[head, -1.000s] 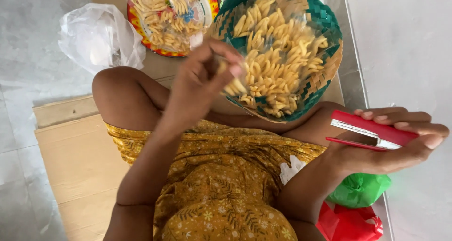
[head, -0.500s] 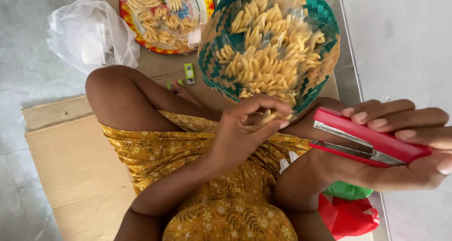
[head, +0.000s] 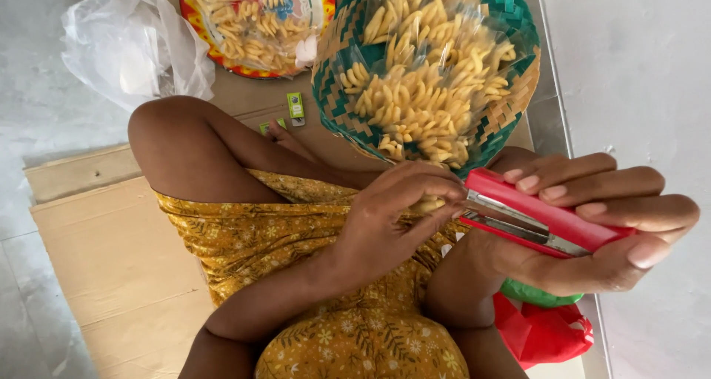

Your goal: Filling small plastic bags with snacks and sealing them using a stapler

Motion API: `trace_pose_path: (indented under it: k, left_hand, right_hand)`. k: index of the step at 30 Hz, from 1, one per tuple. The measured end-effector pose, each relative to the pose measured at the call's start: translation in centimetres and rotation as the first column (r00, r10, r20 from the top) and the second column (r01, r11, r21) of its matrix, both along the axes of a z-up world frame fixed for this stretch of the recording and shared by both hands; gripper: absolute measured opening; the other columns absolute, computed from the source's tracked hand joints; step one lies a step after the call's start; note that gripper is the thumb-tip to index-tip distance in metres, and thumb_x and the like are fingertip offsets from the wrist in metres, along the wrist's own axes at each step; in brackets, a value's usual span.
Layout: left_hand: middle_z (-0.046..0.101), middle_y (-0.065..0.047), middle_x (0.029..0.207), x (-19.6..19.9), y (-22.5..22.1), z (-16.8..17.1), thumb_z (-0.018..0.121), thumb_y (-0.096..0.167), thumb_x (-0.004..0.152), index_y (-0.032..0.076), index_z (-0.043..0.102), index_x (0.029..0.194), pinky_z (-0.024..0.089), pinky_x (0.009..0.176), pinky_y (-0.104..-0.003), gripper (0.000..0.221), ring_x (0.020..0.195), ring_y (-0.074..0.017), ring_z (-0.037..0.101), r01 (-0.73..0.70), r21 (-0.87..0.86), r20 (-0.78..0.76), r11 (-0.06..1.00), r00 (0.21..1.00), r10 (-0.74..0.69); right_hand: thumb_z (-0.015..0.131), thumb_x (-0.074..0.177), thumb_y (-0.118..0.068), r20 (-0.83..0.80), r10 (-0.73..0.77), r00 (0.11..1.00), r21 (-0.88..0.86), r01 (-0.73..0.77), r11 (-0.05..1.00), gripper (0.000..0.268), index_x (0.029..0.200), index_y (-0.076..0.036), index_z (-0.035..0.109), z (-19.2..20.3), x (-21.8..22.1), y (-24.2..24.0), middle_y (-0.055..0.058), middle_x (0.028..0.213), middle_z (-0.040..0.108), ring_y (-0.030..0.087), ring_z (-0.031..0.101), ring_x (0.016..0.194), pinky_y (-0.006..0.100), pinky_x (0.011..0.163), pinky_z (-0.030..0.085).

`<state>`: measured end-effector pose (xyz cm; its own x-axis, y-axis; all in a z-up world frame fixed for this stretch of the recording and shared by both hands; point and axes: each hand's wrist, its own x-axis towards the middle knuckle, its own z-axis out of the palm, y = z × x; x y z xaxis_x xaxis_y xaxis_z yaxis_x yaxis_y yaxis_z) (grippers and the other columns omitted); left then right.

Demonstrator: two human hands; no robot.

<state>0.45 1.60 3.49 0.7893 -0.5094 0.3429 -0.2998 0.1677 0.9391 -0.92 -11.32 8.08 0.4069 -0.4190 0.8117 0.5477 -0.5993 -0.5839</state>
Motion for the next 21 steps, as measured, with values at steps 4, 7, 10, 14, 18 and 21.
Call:
trace_pose_path:
  k: [4,7,10,14,18,21]
  left_hand:
    - [0.068,-0.009,0.112,-0.3,0.2,0.2,0.079,-0.007,0.085,0.002,0.066,0.106,0.056,0.088,-0.033,0.027,0.1,-0.0209,0.066,-0.021,0.006,0.025,1.0,0.999,0.02]
    - [0.068,-0.009,0.113,-0.5,0.4,0.2,0.079,-0.006,0.085,0.002,0.066,0.108,0.057,0.089,-0.034,0.027,0.101,-0.0221,0.066,-0.016,0.017,0.061,1.0,0.998,0.015]
    - [0.068,-0.007,0.116,-0.6,0.5,0.3,0.08,-0.006,0.085,0.003,0.067,0.109,0.056,0.085,-0.032,0.029,0.1,-0.0195,0.066,-0.003,0.033,0.041,0.999,0.999,0.002]
    - [0.069,-0.008,0.114,-0.7,0.4,0.3,0.079,-0.006,0.084,0.004,0.066,0.107,0.055,0.088,-0.033,0.028,0.101,-0.0212,0.066,0.0,0.036,0.048,0.999,0.999,-0.002]
    - [0.066,-0.005,0.11,-0.7,0.6,0.5,0.078,-0.005,0.084,0.009,0.059,0.114,0.057,0.079,-0.028,0.038,0.093,-0.0162,0.065,0.041,0.083,-0.043,0.996,0.998,-0.038]
    - [0.065,-0.008,0.12,-0.7,0.7,-0.2,0.081,0.0,0.086,0.008,0.049,0.144,0.058,0.097,-0.033,0.067,0.104,-0.0183,0.068,0.125,0.006,-0.081,0.992,0.989,-0.124]
  right_hand:
    - [0.042,0.11,-0.052,0.043,0.069,0.997,0.18,-0.076,0.981,0.041,0.099,-0.015,0.028,0.0,0.1,1.1,-0.001,0.09,0.034,0.013,0.032,0.06,0.024,0.063,0.039]
    - [0.039,0.11,-0.045,0.122,0.149,0.981,0.12,-0.163,0.979,0.033,0.099,-0.016,0.029,-0.3,0.3,0.8,-0.001,0.09,0.033,0.012,0.032,0.061,0.025,0.055,0.035]
    - [0.04,0.11,-0.042,0.169,0.155,0.973,0.164,-0.182,0.969,0.031,0.099,-0.016,0.029,-0.2,0.4,1.2,-0.001,0.09,0.032,0.01,0.027,0.063,0.023,0.057,0.029]
    - [0.044,0.11,-0.043,0.199,0.224,0.954,0.205,-0.264,0.943,0.031,0.098,-0.017,0.031,-0.2,0.2,1.2,-0.003,0.089,0.035,0.007,0.03,0.063,0.02,0.057,0.03]
    - [0.045,0.11,-0.04,0.21,0.296,0.932,0.164,-0.332,0.929,0.03,0.096,-0.017,0.032,-0.8,0.2,0.1,-0.004,0.084,0.036,0.007,0.034,0.057,0.019,0.052,0.037]
    - [0.048,0.11,-0.044,0.189,0.365,0.912,0.128,-0.391,0.912,0.033,0.096,-0.019,0.031,-1.3,0.1,-0.7,-0.005,0.082,0.038,0.006,0.038,0.052,0.018,0.052,0.042]
